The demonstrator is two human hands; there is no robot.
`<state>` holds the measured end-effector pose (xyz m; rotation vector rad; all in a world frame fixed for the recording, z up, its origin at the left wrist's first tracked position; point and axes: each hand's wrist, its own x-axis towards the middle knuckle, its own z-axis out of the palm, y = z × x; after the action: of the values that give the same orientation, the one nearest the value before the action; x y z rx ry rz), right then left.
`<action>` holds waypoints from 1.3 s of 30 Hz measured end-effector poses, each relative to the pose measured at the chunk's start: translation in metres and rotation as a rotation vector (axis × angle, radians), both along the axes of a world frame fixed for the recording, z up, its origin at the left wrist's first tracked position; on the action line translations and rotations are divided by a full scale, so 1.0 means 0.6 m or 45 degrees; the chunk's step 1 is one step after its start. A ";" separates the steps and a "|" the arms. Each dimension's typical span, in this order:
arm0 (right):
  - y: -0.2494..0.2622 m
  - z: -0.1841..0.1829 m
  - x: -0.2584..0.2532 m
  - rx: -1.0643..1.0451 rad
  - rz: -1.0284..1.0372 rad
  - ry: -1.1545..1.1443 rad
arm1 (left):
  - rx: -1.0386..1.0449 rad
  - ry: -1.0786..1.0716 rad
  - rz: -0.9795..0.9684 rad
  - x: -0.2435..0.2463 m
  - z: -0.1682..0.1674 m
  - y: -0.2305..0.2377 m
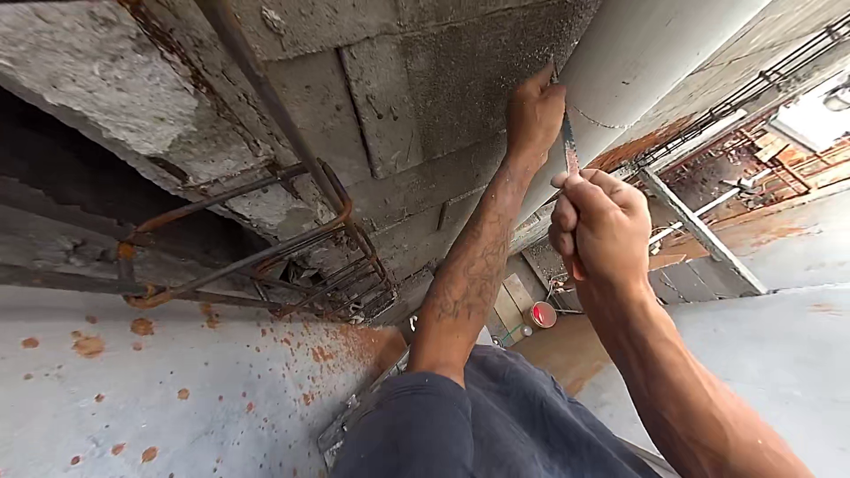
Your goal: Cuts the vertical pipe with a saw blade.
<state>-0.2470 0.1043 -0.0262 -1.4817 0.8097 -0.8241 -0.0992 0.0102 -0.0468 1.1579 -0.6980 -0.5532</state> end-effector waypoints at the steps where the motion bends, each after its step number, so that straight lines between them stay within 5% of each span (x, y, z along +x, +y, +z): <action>1: 0.007 0.004 -0.005 0.009 0.016 -0.015 | -0.014 0.001 -0.003 -0.003 0.002 0.004; 5: 0.031 -0.012 -0.048 0.060 0.032 -0.099 | -0.007 -0.024 0.076 -0.043 -0.003 0.050; 10: 0.013 0.005 0.001 0.035 0.006 -0.018 | 0.015 0.039 -0.022 -0.002 0.006 0.011; 24: 0.050 -0.007 -0.037 0.081 -0.003 -0.167 | -0.018 0.073 0.027 -0.044 0.002 0.054; 39: 0.037 0.019 -0.013 0.025 0.033 -0.021 | -0.060 0.157 -0.029 -0.008 0.009 0.023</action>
<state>-0.2545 0.1268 -0.0147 -1.4637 0.7827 -0.8057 -0.1043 0.0238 -0.0411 1.0641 -0.6161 -0.6192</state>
